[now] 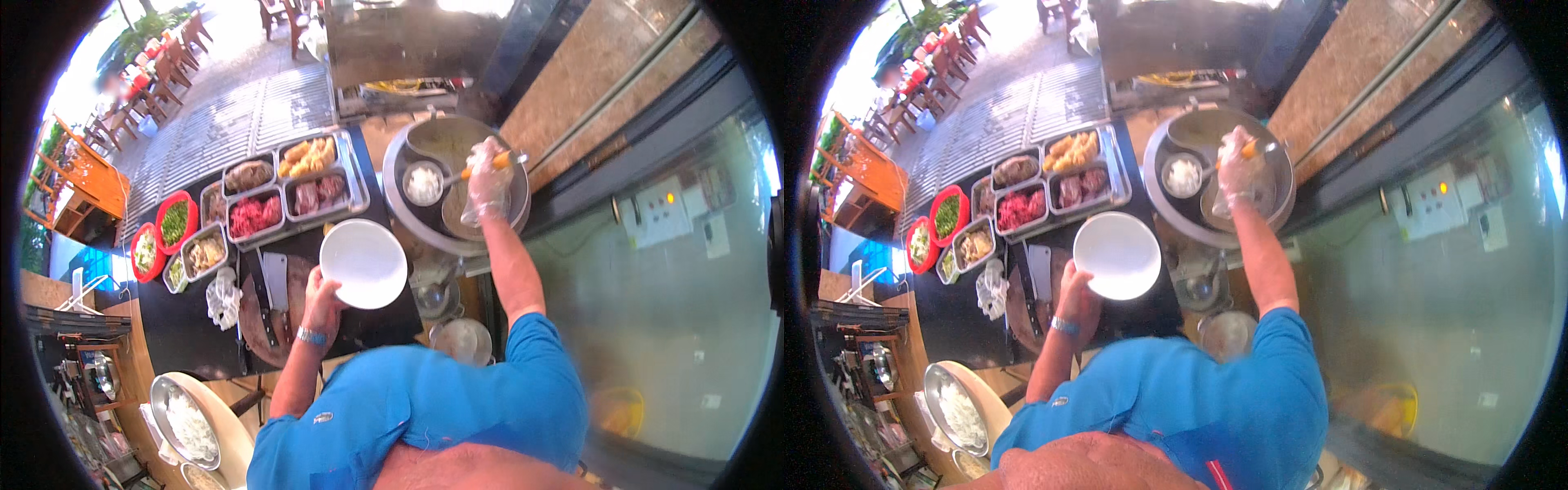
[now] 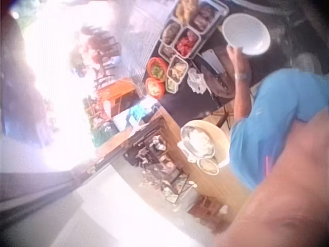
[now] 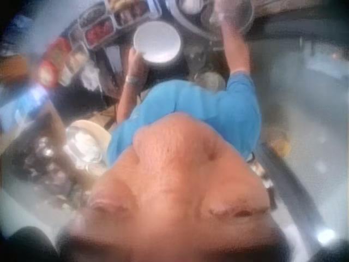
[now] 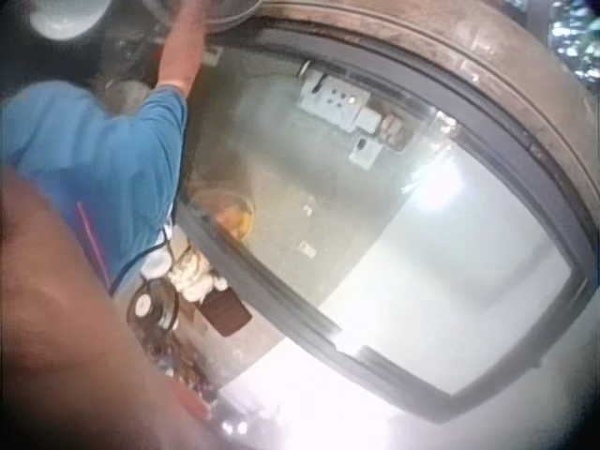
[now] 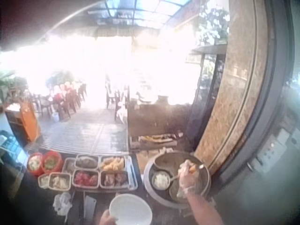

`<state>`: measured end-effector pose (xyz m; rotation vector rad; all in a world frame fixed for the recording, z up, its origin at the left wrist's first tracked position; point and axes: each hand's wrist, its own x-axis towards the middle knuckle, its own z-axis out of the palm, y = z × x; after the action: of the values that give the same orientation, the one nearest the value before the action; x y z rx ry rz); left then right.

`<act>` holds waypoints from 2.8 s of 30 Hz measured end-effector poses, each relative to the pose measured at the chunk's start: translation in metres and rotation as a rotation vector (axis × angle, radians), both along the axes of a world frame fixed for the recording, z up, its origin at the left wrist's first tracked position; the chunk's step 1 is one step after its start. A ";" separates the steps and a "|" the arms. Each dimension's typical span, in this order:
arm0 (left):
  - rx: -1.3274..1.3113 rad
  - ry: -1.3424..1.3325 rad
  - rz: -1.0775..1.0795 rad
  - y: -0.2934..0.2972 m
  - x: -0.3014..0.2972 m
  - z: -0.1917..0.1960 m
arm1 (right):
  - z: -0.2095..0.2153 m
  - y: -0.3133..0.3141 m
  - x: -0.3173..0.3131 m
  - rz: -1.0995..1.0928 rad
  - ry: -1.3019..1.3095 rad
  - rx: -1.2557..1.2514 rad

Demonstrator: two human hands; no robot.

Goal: The person prepares two bowls of noodle soup by placing noodles into bowls, ladling broth from a large pot, and adding various toppings including sliced meat and vegetables. The person uses a ladle, tongs, and a cleaver to assemble the dishes at a food stall counter.

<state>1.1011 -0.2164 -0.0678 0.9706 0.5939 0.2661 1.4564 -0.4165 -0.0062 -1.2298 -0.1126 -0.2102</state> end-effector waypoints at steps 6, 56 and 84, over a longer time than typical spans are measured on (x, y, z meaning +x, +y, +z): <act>-0.017 0.104 0.043 -0.007 0.061 -0.008 | -0.059 0.012 0.075 0.069 0.182 -0.183; -0.153 0.221 0.004 -0.053 0.038 -0.051 | -0.054 0.011 0.061 0.185 0.045 -0.368; -0.135 0.196 -0.018 -0.061 0.021 -0.057 | -0.070 0.002 0.057 0.081 -0.049 -0.312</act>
<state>1.1216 -0.2771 -0.1244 0.8767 0.7717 0.1140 1.5132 -0.4146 -0.0761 -1.5274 -0.2444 -0.1557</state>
